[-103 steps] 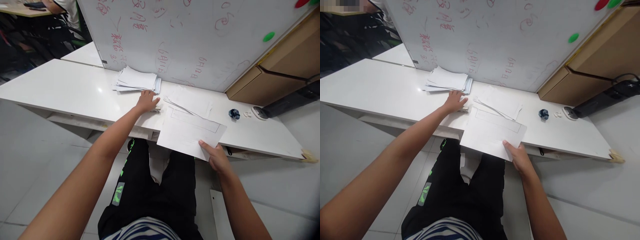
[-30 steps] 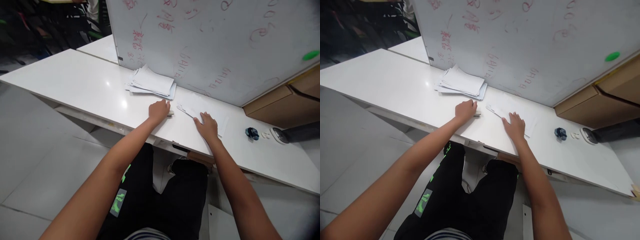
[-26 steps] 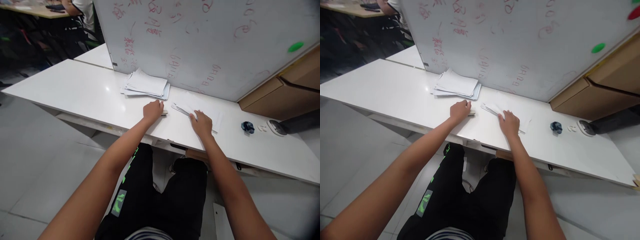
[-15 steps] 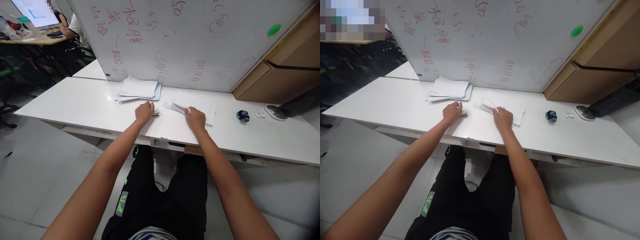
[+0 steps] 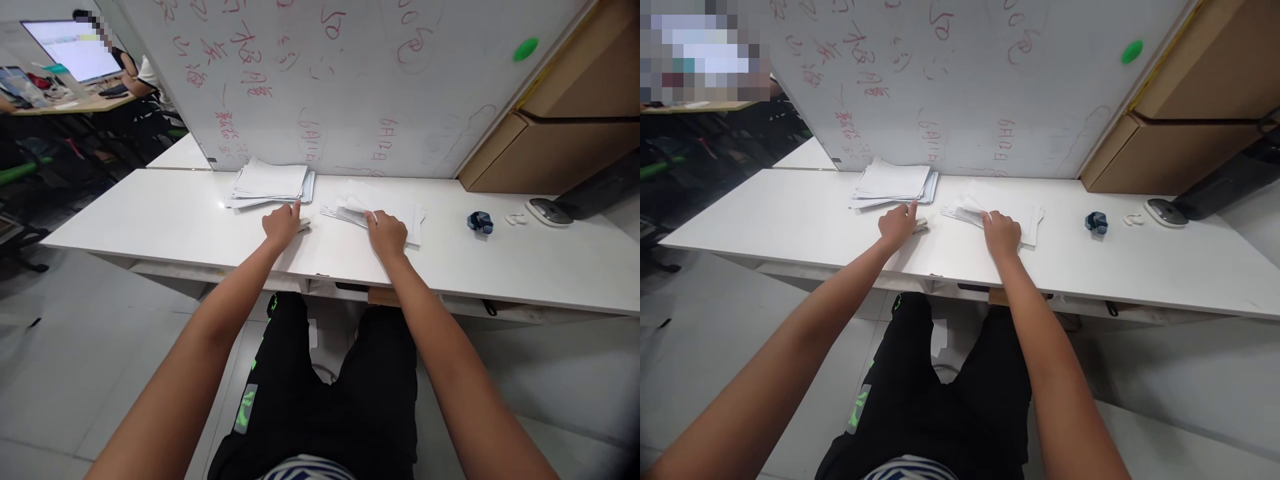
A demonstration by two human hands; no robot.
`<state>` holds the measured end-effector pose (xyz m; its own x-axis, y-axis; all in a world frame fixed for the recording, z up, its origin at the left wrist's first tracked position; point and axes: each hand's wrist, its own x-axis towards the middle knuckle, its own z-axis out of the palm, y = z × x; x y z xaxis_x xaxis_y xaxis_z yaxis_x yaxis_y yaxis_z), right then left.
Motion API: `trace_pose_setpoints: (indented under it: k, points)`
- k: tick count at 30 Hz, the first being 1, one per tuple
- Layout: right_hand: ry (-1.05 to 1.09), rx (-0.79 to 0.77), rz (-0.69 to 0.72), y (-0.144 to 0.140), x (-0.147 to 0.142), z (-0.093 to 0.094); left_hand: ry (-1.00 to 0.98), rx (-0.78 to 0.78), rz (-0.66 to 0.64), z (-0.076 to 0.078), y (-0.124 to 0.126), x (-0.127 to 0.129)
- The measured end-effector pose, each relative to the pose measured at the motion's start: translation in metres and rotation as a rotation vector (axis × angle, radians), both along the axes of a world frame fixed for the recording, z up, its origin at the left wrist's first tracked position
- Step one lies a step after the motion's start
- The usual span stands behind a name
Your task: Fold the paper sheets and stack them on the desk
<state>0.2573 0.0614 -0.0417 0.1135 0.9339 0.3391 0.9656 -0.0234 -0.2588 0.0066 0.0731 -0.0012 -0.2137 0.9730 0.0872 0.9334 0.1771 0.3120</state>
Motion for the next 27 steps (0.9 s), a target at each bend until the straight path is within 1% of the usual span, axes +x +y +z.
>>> trace_pose_setpoints:
  k: [3, 5, 7, 8, 10, 11, 12, 13, 15, 19, 21, 23, 27]
  points:
    - [0.042, 0.033, -0.035, 0.000, -0.001, 0.001, 0.126, 0.117, -0.052, 0.007, 0.000, 0.003]
    - [0.089, 0.057, -0.060, 0.000, 0.000, 0.000, 0.219, 0.233, -0.150, 0.013, -0.002, 0.011]
    - [0.127, 0.077, -0.074, 0.002, 0.000, -0.001, 0.295, 0.297, -0.328, 0.016, -0.005, 0.026]
    - [0.137, 0.088, -0.076, 0.002, 0.000, -0.002, 0.324, 0.294, -0.439, 0.016, -0.005, 0.036]
    - [0.140, 0.109, -0.078, 0.004, 0.001, -0.003, 0.355, 0.243, -0.655, 0.010, -0.004, 0.058]
    - [0.139, 0.121, -0.080, 0.004, 0.002, -0.004, 0.357, 0.213, -0.723, 0.006, -0.002, 0.069]
    - [0.140, 0.131, -0.081, 0.004, 0.003, -0.005, 0.346, 0.184, -0.763, 0.001, 0.000, 0.080]
    - [0.141, 0.138, -0.081, 0.005, 0.003, -0.005, 0.318, 0.159, -0.777, -0.005, 0.004, 0.089]
    - [0.145, 0.143, -0.076, 0.005, 0.004, -0.005, 0.222, 0.130, -0.742, -0.016, 0.012, 0.105]
    - [0.158, 0.144, -0.075, 0.005, 0.004, -0.005, 0.017, 0.142, -0.580, -0.031, 0.022, 0.123]
    - [0.163, 0.146, -0.075, 0.005, 0.005, -0.005, -0.037, 0.149, -0.515, -0.034, 0.023, 0.127]
    - [0.164, 0.152, -0.071, 0.006, 0.005, -0.006, -0.067, 0.138, -0.468, -0.034, 0.022, 0.130]
    - [0.164, 0.169, -0.074, 0.007, 0.005, -0.008, -0.082, 0.124, -0.427, -0.030, 0.020, 0.132]
